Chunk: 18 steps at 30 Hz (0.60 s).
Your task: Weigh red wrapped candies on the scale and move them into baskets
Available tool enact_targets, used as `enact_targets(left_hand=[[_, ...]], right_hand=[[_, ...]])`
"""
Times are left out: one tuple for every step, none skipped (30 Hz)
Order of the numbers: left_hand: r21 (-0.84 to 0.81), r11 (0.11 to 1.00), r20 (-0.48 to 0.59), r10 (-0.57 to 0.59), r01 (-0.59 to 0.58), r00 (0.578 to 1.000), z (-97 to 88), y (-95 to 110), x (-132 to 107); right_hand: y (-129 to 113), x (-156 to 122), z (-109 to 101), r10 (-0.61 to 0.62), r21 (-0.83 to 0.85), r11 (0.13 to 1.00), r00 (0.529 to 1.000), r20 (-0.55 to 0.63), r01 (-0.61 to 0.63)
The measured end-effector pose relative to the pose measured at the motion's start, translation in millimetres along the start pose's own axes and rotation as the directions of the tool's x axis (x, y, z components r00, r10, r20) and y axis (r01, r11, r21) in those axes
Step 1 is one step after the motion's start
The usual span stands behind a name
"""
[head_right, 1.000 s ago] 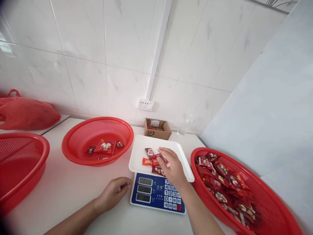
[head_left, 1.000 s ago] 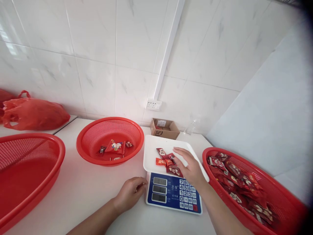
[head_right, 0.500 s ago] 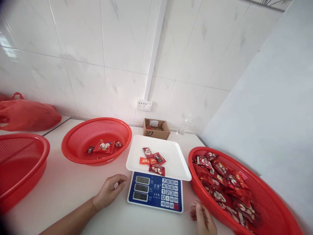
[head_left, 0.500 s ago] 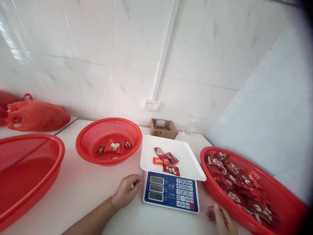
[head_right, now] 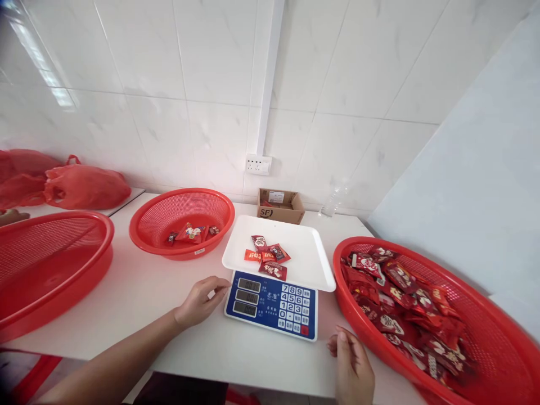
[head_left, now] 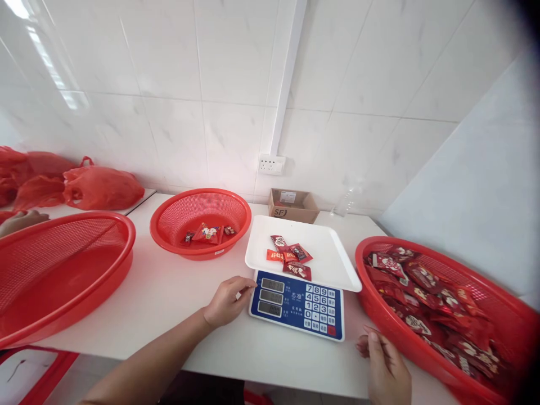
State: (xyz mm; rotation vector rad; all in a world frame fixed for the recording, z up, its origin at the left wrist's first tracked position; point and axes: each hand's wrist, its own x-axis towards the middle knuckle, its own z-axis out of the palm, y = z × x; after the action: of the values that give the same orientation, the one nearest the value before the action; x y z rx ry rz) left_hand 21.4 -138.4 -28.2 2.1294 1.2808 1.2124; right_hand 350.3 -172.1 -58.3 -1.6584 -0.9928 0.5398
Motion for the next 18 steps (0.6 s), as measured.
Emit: enact_targets(left_hand=[[0.016,1.000,0.008,0.013,-0.013,1.000,2.1,2.9,-1.3],[0.033,0.999,0.018,0.032,-0.032,0.999,4.1,5.5,-2.6],[0.051,0.997,0.029,0.058,-0.060,0.998,5.9,7.9,-3.7],[0.070,0.993,0.040,0.089,-0.092,0.995,7.1,10.0,-4.4],[0.088,0.988,0.046,0.122,-0.125,0.991,7.7,12.0,-4.5],[0.105,0.982,0.044,0.152,-0.156,0.987,7.6,13.8,-3.7],[0.120,0.977,0.031,0.176,-0.178,0.984,6.5,15.7,-1.9],[0.130,0.973,0.008,0.191,-0.190,0.982,4.8,17.5,0.9],[0.137,0.971,-0.023,0.200,-0.195,0.980,2.5,19.6,4.8],[0.143,0.971,-0.056,0.204,-0.194,0.977,-0.2,21.8,9.7],[0.151,0.970,-0.083,0.204,-0.190,0.976,-2.8,24.3,15.4],[0.161,0.970,-0.099,0.199,-0.182,0.975,-5.3,27.1,21.6],[0.175,0.969,-0.104,0.194,-0.174,0.975,-7.2,30.0,28.1],[0.190,0.967,-0.103,0.190,-0.169,0.976,-8.5,33.2,34.4],[0.202,0.965,-0.097,0.189,-0.166,0.977,-9.0,36.5,40.2],[0.207,0.964,-0.089,0.191,-0.169,0.978,-8.5,39.7,45.0],[0.206,0.962,-0.081,0.199,-0.179,0.977,-7.0,42.9,48.4],[0.199,0.959,-0.070,0.218,-0.200,0.973,-4.6,45.8,50.1]], right_hand=[[-0.7,0.2,-0.2,0.001,-0.008,1.000,1.000,0.009,-0.001],[-1.4,0.4,-0.4,0.001,-0.012,1.000,1.000,0.018,-0.001],[-2.2,0.5,-0.6,0.000,-0.014,1.000,1.000,0.025,0.000],[-2.8,0.6,-0.8,-0.002,-0.011,1.000,1.000,0.030,0.002],[-3.3,0.7,-1.0,-0.001,-0.009,1.000,0.999,0.034,0.001],[-3.4,0.8,-1.2,0.003,-0.010,1.000,0.999,0.038,-0.002],[-3.1,0.9,-1.5,0.007,-0.014,1.000,0.999,0.042,-0.006],[-2.4,1.0,-1.8,0.009,-0.017,1.000,0.999,0.048,-0.008],[-1.3,1.1,-2.0,0.008,-0.017,1.000,0.999,0.053,-0.007],[0.2,1.3,-2.3,0.008,-0.017,1.000,0.998,0.057,-0.007],[2.0,1.6,-2.5,0.009,-0.016,1.000,0.998,0.062,-0.008],[4.0,1.9,-2.7,0.008,-0.014,1.000,0.998,0.068,-0.007],[6.0,2.4,-2.7,0.005,-0.012,1.000,0.997,0.076,-0.004],[7.8,3.0,-2.8,-0.001,-0.010,1.000,0.997,0.082,0.002],[9.3,3.7,-2.7,-0.012,-0.007,1.000,0.996,0.088,0.013],[10.4,4.5,-2.5,-0.023,0.001,1.000,0.995,0.093,0.023],[10.9,5.3,-2.3,-0.033,0.009,0.999,0.995,0.095,0.032],[10.8,5.9,-2.0,-0.039,0.010,0.999,0.995,0.096,0.038]])
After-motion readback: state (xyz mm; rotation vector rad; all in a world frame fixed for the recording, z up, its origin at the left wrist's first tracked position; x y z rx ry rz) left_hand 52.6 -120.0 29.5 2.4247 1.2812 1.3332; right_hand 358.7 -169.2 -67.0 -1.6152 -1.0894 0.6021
